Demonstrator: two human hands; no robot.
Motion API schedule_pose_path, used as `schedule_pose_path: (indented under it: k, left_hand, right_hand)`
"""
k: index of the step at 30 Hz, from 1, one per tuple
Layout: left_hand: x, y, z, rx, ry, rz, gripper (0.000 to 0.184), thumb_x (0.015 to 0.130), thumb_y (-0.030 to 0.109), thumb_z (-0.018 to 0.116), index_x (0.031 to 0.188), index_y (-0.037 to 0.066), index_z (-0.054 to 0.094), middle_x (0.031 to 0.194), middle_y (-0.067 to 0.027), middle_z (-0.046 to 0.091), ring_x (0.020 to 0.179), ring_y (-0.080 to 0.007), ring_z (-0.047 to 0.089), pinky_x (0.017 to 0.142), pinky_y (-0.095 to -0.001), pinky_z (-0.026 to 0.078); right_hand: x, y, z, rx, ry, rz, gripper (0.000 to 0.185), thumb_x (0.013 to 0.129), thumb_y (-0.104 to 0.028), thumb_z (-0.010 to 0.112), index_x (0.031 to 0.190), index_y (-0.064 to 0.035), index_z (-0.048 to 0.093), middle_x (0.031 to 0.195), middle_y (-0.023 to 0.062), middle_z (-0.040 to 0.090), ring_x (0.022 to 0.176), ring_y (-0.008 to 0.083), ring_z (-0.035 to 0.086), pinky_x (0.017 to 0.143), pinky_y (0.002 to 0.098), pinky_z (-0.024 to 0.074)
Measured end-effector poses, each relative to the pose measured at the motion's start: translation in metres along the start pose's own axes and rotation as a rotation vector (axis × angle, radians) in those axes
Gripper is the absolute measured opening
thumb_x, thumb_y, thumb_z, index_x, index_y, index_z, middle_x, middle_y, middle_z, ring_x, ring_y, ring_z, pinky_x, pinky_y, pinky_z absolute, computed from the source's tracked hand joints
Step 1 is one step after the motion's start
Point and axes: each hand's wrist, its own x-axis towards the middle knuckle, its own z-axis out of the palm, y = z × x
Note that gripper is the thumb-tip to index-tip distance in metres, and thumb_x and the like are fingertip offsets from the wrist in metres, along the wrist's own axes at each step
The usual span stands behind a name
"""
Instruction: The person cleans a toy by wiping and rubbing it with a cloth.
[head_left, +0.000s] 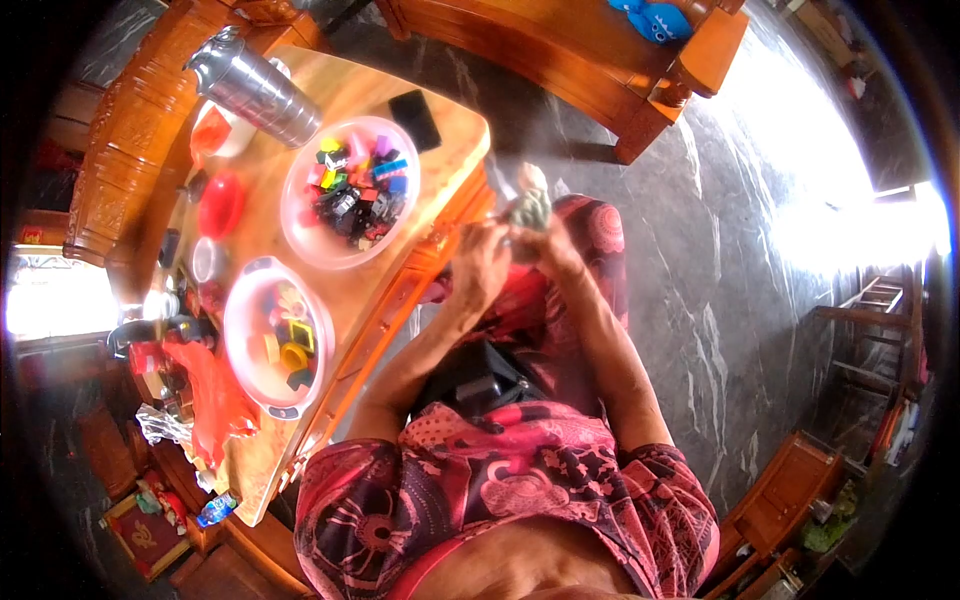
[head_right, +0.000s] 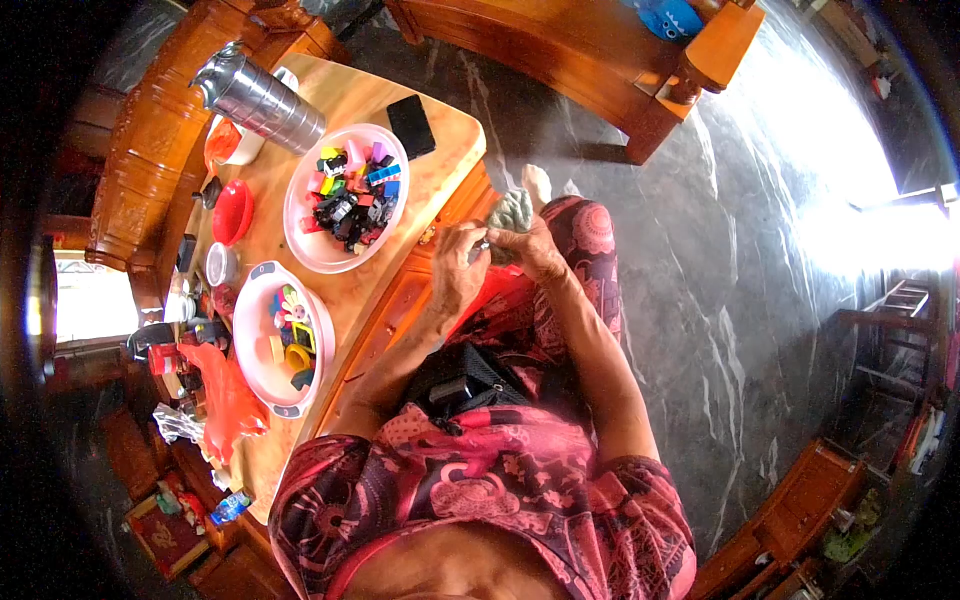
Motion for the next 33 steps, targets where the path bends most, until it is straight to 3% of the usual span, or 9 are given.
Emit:
schedule_pose_path:
  k: [15,18,20,21,24,26,30,32,33]
  left_hand:
    - [0.007,-0.006,0.003,0.062,-0.019,-0.026,0.026,0.075,0.008,0.063,0.099,0.002,0.054,0.085,-0.0156,0.059,0.078,-0.0322,0.056,0.069,-0.0391,0.045]
    - [0.007,-0.009,-0.001,-0.188,-0.034,-0.273,0.024,0.081,0.017,0.062,0.096,-0.001,0.057,0.080,-0.0114,0.062,0.069,-0.0250,0.058,0.063,-0.0329,0.045]
    - [0.013,-0.006,-0.009,-0.484,-0.102,-0.644,0.025,0.082,0.023,0.062,0.092,0.000,0.061,0.077,-0.0055,0.063,0.064,-0.0160,0.057,0.060,-0.0271,0.045]
    - [0.010,-0.013,-0.002,-0.701,0.011,-0.821,0.015,0.079,0.016,0.061,0.077,0.001,0.063,0.070,-0.0001,0.060,0.062,-0.0100,0.054,0.057,-0.0244,0.043]
    - [0.001,-0.037,-0.006,-1.002,0.040,-1.033,0.015,0.080,0.017,0.063,0.087,0.004,0.062,0.076,-0.0031,0.062,0.065,-0.0111,0.057,0.059,-0.0241,0.044]
    - [-0.008,-0.051,0.004,-1.165,0.124,-1.023,0.014,0.080,0.016,0.063,0.086,0.004,0.062,0.076,-0.0041,0.062,0.065,-0.0138,0.058,0.060,-0.0260,0.047]
    - [-0.010,-0.053,0.008,-1.372,0.098,-1.090,0.019,0.079,0.018,0.064,0.091,0.004,0.061,0.083,-0.0062,0.063,0.070,-0.0175,0.059,0.062,-0.0311,0.049]
    - [-0.004,-0.041,0.003,-1.411,0.063,-1.104,0.021,0.079,0.019,0.064,0.093,0.004,0.061,0.085,-0.0069,0.063,0.071,-0.0184,0.059,0.063,-0.0328,0.050]
    - [0.001,-0.032,-0.001,-1.470,0.000,-1.130,0.021,0.078,0.015,0.062,0.094,0.001,0.060,0.086,-0.0087,0.062,0.073,-0.0202,0.060,0.063,-0.0337,0.052]
  right_hand:
    - [0.002,-0.001,0.004,-0.216,0.309,-0.090,0.014,0.078,-0.008,0.066,0.090,-0.0057,0.059,0.078,-0.0020,0.058,0.068,0.0080,0.054,0.061,0.0221,0.0440]
    - [0.004,-0.002,0.005,-0.194,0.380,-0.120,0.012,0.079,-0.008,0.065,0.089,-0.0060,0.059,0.076,-0.0013,0.058,0.065,0.0088,0.055,0.059,0.0225,0.0445]
    - [0.006,0.003,-0.003,-0.141,0.328,-0.108,0.013,0.080,-0.007,0.064,0.091,-0.0058,0.058,0.075,0.0014,0.059,0.063,0.0118,0.056,0.056,0.0253,0.0471]
    - [0.005,0.000,0.000,-0.141,0.329,-0.108,0.013,0.080,-0.007,0.064,0.091,-0.0058,0.058,0.075,0.0014,0.059,0.063,0.0118,0.056,0.056,0.0253,0.0471]
    - [0.003,-0.007,0.009,0.066,0.384,-0.052,0.013,0.083,-0.010,0.059,0.095,-0.0053,0.056,0.076,0.0049,0.060,0.061,0.0153,0.058,0.055,0.0290,0.0500]
    - [0.004,-0.004,0.008,0.137,0.269,-0.120,0.017,0.087,-0.017,0.054,0.099,-0.0047,0.053,0.079,0.0087,0.061,0.063,0.0186,0.060,0.055,0.0318,0.0521]
    - [-0.002,-0.007,0.020,0.297,0.044,-0.113,0.034,0.089,-0.024,0.051,0.116,-0.0029,0.048,0.099,0.0073,0.061,0.087,0.0177,0.060,0.076,0.0327,0.0498]
    - [-0.005,-0.007,0.013,0.255,-0.018,-0.038,0.040,0.088,-0.024,0.054,0.122,-0.0035,0.046,0.101,0.0031,0.058,0.091,0.0142,0.056,0.081,0.0297,0.0459]
    - [-0.006,-0.006,0.009,0.012,-0.005,-0.009,0.041,0.087,-0.022,0.056,0.122,-0.0038,0.046,0.100,0.0019,0.058,0.088,0.0130,0.055,0.078,0.0281,0.0458]
